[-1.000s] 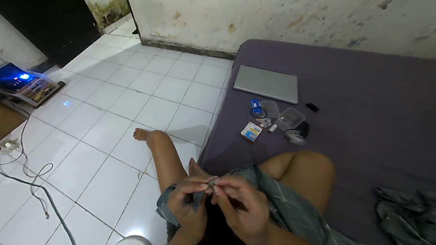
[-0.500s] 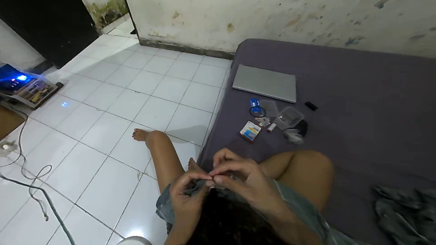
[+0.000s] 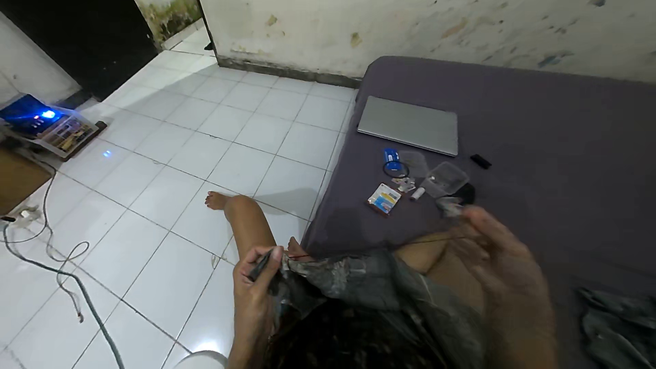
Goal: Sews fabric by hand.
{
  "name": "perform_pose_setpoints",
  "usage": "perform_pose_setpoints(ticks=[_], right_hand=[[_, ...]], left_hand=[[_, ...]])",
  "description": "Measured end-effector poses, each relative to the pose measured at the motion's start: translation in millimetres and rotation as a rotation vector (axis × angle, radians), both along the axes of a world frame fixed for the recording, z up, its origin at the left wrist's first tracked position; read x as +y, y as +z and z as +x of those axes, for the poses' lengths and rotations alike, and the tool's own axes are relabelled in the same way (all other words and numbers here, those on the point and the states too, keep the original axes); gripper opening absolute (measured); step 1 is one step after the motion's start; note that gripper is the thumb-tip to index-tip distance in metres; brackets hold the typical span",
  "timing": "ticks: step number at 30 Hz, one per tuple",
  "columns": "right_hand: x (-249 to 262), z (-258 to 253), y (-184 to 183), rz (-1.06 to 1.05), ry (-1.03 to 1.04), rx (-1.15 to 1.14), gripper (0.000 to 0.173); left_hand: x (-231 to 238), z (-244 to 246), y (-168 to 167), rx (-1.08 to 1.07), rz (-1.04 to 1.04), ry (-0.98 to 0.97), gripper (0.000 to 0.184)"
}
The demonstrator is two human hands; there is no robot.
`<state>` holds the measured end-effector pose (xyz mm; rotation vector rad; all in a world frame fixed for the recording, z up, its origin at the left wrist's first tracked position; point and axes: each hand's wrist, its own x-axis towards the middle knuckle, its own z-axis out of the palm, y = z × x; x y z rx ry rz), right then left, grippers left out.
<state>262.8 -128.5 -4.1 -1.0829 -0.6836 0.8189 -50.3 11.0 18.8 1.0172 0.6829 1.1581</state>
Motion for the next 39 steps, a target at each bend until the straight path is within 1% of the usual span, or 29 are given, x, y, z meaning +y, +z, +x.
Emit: perform_pose_setpoints(ticks=[2,3,4,6,8,11,13,16,17,19,21,22,24,25,26,27,29,31,33,34,36,39], right_hand=[[-31.5,31.2,-1.9,-0.026,-0.182,-0.036,0.027],[-46.7,43.4,-3.0,-0.019,-0.231,-0.023,0.032],[-62.0,55.7,-6.4,0.002,-0.25,-0.004,0.033],[-89.3,72.8,-14.6,0.038,-0.244,0.006,0.026],[-105.5,80.4,-22.0,0.037,-0.252,0.001,0.02],[-120.0,87.3,-26.7,0.02,-0.217,-0.006,0.015],[-125.0,89.8,-27.9,-0.007,-0.216,-0.026,0.016],[-117.5,90.0,-30.0,-0.055,-0.317,-0.038,0.031],[-110.2,88.4,-28.4,-0.08,-0.364,-0.057,0.033],[-89.4,77.2,-17.6,-0.151,-0.471,-0.104,0.033],[-65.0,61.0,-5.7,-0.181,-0.494,-0.175,0.026],[-52.3,50.9,-1.4,-0.166,-0.456,-0.228,0.02],[-23.9,26.8,2.5,-0.092,-0.321,-0.36,0.025],[-8.1,10.5,3.5,-0.05,-0.241,-0.421,0.023],[7.3,-7.8,3.2,-0.012,-0.152,-0.474,0.015],[22.0,-28.5,2.9,0.013,-0.055,-0.524,0.014],[47.8,-65.7,-3.2,0.06,0.177,-0.645,0.029],[68.6,-88.9,-11.9,0.114,0.448,-0.706,0.041],[86.2,-94.3,-23.5,0.164,0.686,-0.676,0.043],[92.8,-93.6,-29.1,0.199,0.754,-0.645,0.041],[99.3,-92.3,-33.3,0.263,0.773,-0.593,0.035],[94.2,-90.5,-25.9,0.316,0.644,-0.602,0.032]], left_hand=[[5.4,-3.3,-0.3,-0.018,0.009,0.057,0.02],[7.6,-4.6,-0.2,-0.037,0.013,0.073,0.021],[9.3,-5.4,-0.1,-0.048,0.013,0.085,0.022],[10.0,-4.5,0.2,-0.059,0.009,0.077,0.022],[6.5,1.6,0.1,-0.076,-0.022,0.056,0.023],[4.6,8.1,2.5,-0.097,-0.069,0.114,0.029],[3.0,10.1,4.9,-0.101,-0.067,0.118,0.031],[2.9,10.2,2.4,-0.113,-0.083,0.056,0.026],[4.0,9.4,2.0,-0.098,-0.077,0.037,0.024],[4.9,7.6,3.4,-0.064,-0.043,0.012,0.02],[3.4,7.4,4.4,-0.028,0.004,-0.007,0.016],[1.9,8.1,4.7,-0.013,0.022,-0.021,0.014],[-1.2,11.7,4.4,-0.01,0.046,-0.065,0.012],[-2.5,13.7,2.8,-0.015,0.062,-0.092,0.011],[-3.4,15.4,0.8,-0.012,0.085,-0.116,0.011],[-3.9,16.3,-1.4,0.0,0.117,-0.14,0.01],[-2.7,15.4,-4.0,0.014,0.186,-0.201,0.011],[-0.4,12.1,-3.3,0.025,0.234,-0.216,0.012],[2.8,6.5,-2.2,0.056,0.265,-0.17,0.013],[5.4,2.9,-1.8,0.077,0.285,-0.132,0.014],[11.5,-5.4,-2.4,0.126,0.336,-0.036,0.013],[20.0,-16.0,-8.0,0.187,0.41,0.058,0.012]])
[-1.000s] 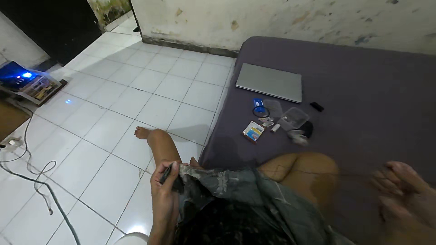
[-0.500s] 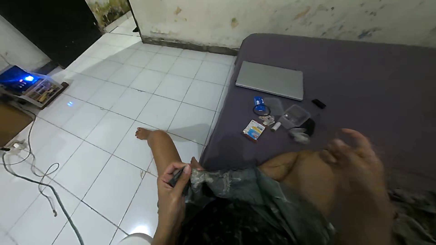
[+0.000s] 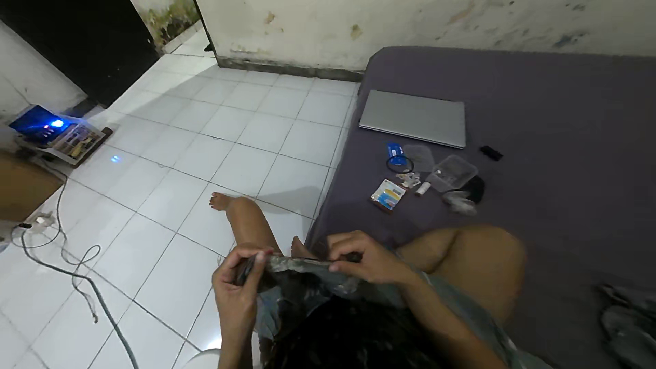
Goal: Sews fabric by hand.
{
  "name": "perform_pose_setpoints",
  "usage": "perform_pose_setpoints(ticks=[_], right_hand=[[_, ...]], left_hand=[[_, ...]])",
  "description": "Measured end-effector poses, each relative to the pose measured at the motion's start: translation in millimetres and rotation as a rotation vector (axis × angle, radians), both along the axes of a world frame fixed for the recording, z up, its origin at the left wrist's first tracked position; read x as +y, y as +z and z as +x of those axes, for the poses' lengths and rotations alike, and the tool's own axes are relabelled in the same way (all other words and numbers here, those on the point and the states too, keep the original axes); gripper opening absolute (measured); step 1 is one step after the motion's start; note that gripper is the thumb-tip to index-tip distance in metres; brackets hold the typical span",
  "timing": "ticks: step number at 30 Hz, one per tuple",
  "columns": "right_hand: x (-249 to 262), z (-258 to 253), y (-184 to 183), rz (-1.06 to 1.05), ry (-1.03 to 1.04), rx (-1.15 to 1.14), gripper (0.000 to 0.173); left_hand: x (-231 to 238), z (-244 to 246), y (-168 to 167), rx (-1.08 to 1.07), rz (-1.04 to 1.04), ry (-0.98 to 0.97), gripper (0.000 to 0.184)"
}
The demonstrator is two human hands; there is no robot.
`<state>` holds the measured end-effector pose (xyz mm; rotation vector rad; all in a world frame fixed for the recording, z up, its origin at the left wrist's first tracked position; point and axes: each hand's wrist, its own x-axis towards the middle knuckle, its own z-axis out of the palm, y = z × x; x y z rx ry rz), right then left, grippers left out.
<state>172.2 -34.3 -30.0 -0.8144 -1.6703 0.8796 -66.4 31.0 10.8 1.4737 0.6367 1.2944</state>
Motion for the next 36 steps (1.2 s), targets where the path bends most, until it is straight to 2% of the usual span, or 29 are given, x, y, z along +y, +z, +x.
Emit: perform_pose_setpoints(ticks=[3,7,11,14,18,21,25,30,33,36], right_hand=[[-13.0,-5.6,10.8,0.111,-0.171,-0.035,0.03],[-30.8,-20.7,20.1,0.298,-0.353,-0.159,0.024],[-40.0,-25.3,15.3,0.326,-0.454,-0.212,0.025],[-43.9,-19.7,9.7,0.139,-0.442,-0.155,0.03],[-49.2,7.3,-5.1,-0.259,-0.205,-0.128,0.034],[-55.0,28.6,-10.7,-0.371,-0.132,-0.171,0.032],[-66.7,50.1,-6.1,-0.284,-0.227,-0.212,0.034],[-77.3,50.8,-1.8,-0.152,-0.354,-0.295,0.042],[-84.5,35.8,4.7,-0.09,-0.413,-0.416,0.04],[-86.5,18.9,5.8,0.058,-0.4,-0.47,0.04]], left_hand=[[1.3,4.2,-2.8,-0.019,-0.016,0.068,0.012],[-0.4,20.5,-5.9,-0.091,-0.11,0.211,0.025],[-2.2,28.5,-6.7,-0.088,-0.125,0.26,0.025],[6.0,19.9,-2.4,0.034,-0.115,0.225,0.02],[20.4,5.9,7.6,0.136,-0.081,0.271,0.017],[31.9,-6.1,9.2,0.231,0.019,0.324,0.02],[49.9,-22.7,1.6,0.344,0.115,0.407,0.03],[72.5,-25.8,-14.0,0.294,-0.059,0.582,0.034],[87.8,-29.9,-21.7,0.36,-0.138,0.666,0.038],[102.9,-29.0,-32.6,0.432,-0.208,0.711,0.04]])
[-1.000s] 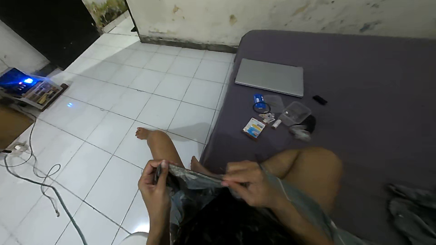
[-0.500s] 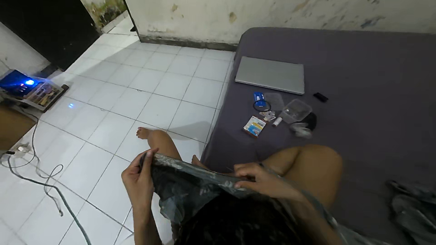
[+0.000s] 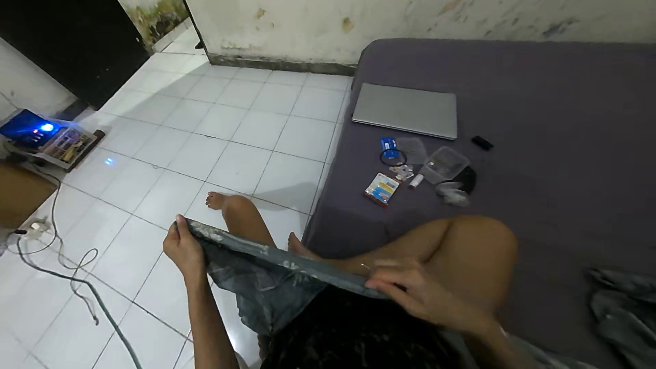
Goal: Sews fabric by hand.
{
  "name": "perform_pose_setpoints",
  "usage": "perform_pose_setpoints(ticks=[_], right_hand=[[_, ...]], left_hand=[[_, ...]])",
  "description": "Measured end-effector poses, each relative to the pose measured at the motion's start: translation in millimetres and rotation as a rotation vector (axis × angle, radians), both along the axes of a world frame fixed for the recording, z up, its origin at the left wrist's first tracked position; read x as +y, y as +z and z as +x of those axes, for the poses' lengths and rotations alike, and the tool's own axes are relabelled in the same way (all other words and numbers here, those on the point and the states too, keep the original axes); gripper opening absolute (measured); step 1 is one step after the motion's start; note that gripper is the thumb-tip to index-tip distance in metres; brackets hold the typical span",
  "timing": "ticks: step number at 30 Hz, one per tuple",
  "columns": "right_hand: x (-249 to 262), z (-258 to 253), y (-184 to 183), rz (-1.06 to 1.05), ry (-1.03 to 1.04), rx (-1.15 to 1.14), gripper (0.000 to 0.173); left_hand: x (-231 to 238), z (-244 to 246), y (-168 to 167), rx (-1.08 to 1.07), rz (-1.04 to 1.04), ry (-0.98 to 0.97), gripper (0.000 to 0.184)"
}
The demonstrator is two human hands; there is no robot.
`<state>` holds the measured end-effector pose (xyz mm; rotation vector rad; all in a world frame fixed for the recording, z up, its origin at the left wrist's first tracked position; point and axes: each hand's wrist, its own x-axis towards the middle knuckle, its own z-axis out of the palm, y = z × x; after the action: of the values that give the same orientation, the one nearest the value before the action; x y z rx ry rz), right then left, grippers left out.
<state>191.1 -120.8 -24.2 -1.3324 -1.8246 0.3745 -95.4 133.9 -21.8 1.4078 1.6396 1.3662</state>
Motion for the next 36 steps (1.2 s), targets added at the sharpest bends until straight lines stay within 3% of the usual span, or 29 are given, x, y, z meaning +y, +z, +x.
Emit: perform_pose_setpoints(ticks=[4,8,14,22,25,31,34,36], right_hand=[[-3.3,-15.1,0.8,0.094,0.133,0.04,0.042],[-8.3,-12.9,-2.8,0.097,0.11,0.058,0.042],[-30.2,35.7,-13.8,-0.064,-0.186,-0.028,0.043],[-29.7,89.1,-21.2,-0.213,-0.519,-0.074,0.035],[-22.4,105.7,-5.3,-0.178,-0.56,-0.023,0.041],[10.1,120.6,50.5,0.22,-0.585,0.262,0.039],[33.0,96.6,70.7,0.148,-0.55,0.272,0.052],[51.3,64.1,71.1,0.021,-0.452,0.3,0.036]], left_hand=[[16.5,10.0,-15.2,-0.008,-0.081,0.048,0.041],[18.3,17.8,-22.8,-0.073,-0.155,0.012,0.04],[-26.6,17.4,7.4,-0.259,-0.127,-0.259,0.035],[-86.8,25.2,36.0,-0.181,0.163,-0.58,0.025],[-90.8,28.1,40.6,-0.139,0.277,-0.638,0.023],[-95.5,28.5,45.3,-0.123,0.302,-0.651,0.025],[-98.9,28.5,47.7,-0.156,0.27,-0.684,0.025],[-102.0,29.3,50.6,-0.203,0.24,-0.718,0.023]])
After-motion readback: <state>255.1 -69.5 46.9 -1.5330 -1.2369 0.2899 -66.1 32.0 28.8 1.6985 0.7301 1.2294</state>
